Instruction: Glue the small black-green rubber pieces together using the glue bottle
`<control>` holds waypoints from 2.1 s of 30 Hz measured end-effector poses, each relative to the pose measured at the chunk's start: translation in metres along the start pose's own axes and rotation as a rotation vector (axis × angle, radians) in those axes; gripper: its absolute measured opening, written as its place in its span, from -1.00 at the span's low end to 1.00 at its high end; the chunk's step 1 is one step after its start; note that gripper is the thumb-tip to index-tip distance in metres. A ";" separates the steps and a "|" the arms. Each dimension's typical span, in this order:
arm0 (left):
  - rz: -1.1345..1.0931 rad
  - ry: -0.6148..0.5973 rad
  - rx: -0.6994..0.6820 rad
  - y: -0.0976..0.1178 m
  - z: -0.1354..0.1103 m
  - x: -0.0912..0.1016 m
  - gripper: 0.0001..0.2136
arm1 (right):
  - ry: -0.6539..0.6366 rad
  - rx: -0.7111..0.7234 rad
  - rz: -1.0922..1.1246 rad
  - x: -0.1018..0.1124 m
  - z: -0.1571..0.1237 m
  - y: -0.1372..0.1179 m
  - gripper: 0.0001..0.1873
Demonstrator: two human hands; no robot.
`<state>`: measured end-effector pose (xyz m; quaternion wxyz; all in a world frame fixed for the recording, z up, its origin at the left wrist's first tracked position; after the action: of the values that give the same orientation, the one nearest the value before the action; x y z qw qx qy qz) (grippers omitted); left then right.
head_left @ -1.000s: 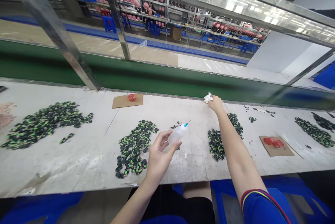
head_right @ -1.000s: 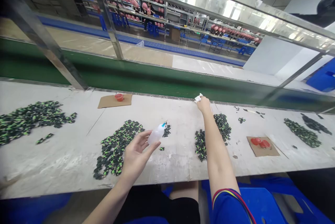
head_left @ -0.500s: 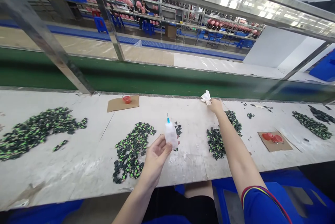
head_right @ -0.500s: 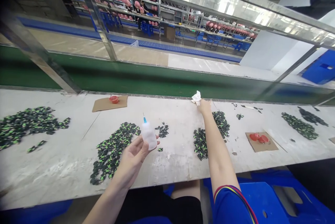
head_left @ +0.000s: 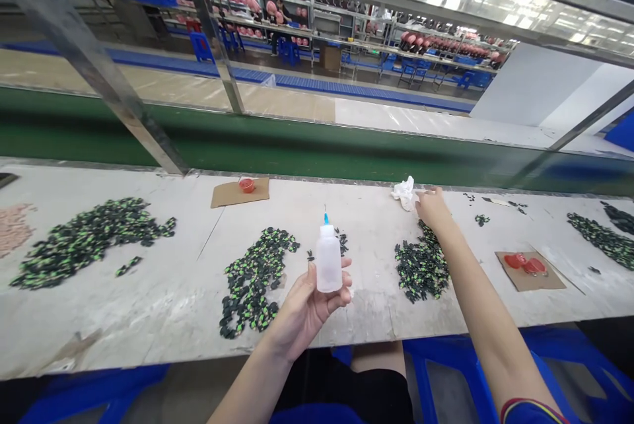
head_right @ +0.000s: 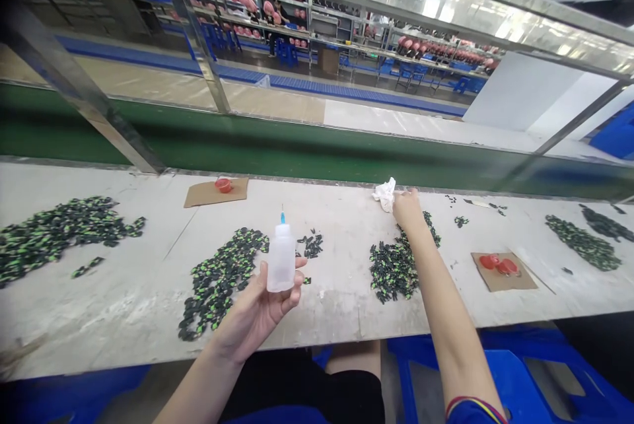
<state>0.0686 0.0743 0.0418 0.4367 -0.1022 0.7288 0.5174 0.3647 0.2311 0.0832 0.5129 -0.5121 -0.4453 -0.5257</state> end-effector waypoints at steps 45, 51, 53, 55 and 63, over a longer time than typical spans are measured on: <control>2.080 -0.430 0.038 0.074 0.056 0.092 -0.72 | 0.286 -0.418 2.067 -0.091 -0.203 -0.100 -0.61; 2.254 -0.467 0.063 0.074 0.060 0.085 -0.64 | 0.295 -0.479 2.150 -0.084 -0.204 -0.109 -0.64; 2.344 -0.462 0.048 0.072 0.062 0.085 -0.65 | 0.192 -0.488 2.310 -0.084 -0.201 -0.117 -0.66; 2.390 -0.446 0.011 0.071 0.063 0.084 -0.67 | 0.014 -0.479 2.520 -0.083 -0.199 -0.128 -0.68; 2.074 -0.129 -0.492 0.072 0.021 0.057 -0.76 | -0.218 -0.452 2.986 -0.070 -0.200 -0.143 -0.76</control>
<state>0.0022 0.1410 0.0454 -0.2119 0.5102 0.3108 0.7734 0.2021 0.0491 0.0063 0.4387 -0.5817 0.5203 0.4454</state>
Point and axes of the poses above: each hand's wrist, its own z-axis towards the middle knuckle, its own x-axis out of the back of the hand, y = z × x, the point moved 6 cm from there along z, towards the middle knuckle, and after that the axes turned 9 degrees about -y, right-handed, at the moved point
